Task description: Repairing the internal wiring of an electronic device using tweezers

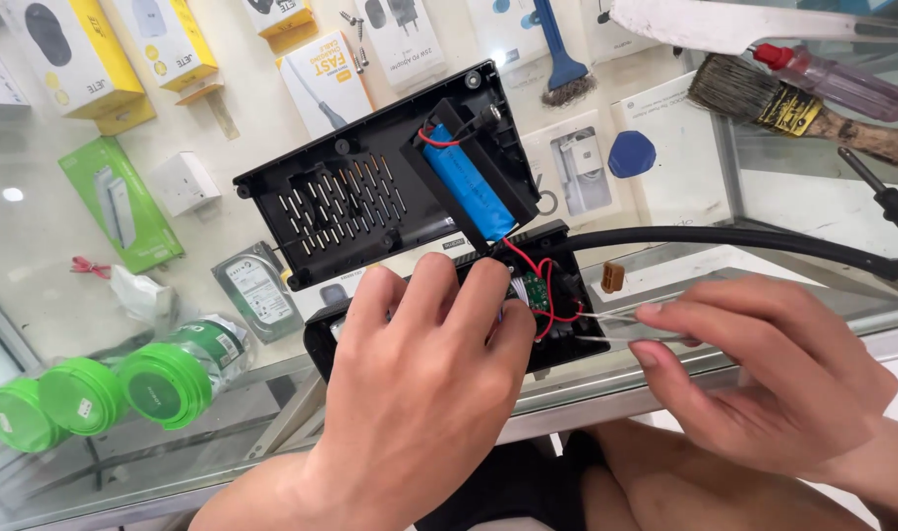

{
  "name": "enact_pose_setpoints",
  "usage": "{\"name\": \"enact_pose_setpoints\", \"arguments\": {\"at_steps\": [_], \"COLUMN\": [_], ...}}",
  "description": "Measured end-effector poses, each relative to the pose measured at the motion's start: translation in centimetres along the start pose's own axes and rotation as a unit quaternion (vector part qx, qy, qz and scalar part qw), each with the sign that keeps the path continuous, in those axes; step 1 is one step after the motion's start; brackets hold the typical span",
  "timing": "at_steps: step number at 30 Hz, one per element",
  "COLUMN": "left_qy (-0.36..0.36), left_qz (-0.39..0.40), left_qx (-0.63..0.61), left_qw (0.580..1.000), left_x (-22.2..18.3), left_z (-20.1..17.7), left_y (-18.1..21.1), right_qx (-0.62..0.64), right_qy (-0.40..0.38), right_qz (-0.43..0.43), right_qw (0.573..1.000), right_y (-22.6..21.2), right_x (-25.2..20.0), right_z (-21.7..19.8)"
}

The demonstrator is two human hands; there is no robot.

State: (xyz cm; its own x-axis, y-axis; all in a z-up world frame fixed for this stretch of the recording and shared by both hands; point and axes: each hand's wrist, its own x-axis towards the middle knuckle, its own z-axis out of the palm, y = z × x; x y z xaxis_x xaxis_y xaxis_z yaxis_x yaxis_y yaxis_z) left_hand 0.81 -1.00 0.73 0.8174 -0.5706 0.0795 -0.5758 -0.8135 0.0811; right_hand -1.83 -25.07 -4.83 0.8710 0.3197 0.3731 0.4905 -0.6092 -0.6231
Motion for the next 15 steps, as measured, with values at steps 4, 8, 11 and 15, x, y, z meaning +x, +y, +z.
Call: {"name": "enact_pose_setpoints", "arguments": {"at_steps": [4, 8, 11, 15], "left_qy": [-0.008, -0.015, -0.025, -0.028], "left_qz": [-0.010, -0.017, -0.031, -0.043], "left_qx": [0.024, 0.025, 0.041, 0.051], "left_qw": [1.000, 0.999, 0.998, 0.997], "left_x": [0.2, 0.3, 0.4, 0.6], "left_z": [0.4, 0.6, 0.9, 1.3], "left_y": [0.3, 0.6, 0.9, 1.1], "right_qx": [0.032, 0.050, 0.058, 0.060], "right_qy": [0.036, 0.045, 0.056, 0.088], "right_qz": [-0.017, -0.026, -0.030, -0.032], "right_qw": [0.999, 0.997, 0.996, 0.994], "right_y": [1.3, 2.0, 2.3, 2.7], "right_x": [-1.0, -1.5, -1.8, -2.0], "right_z": [0.5, 0.6, 0.9, 1.4]}}
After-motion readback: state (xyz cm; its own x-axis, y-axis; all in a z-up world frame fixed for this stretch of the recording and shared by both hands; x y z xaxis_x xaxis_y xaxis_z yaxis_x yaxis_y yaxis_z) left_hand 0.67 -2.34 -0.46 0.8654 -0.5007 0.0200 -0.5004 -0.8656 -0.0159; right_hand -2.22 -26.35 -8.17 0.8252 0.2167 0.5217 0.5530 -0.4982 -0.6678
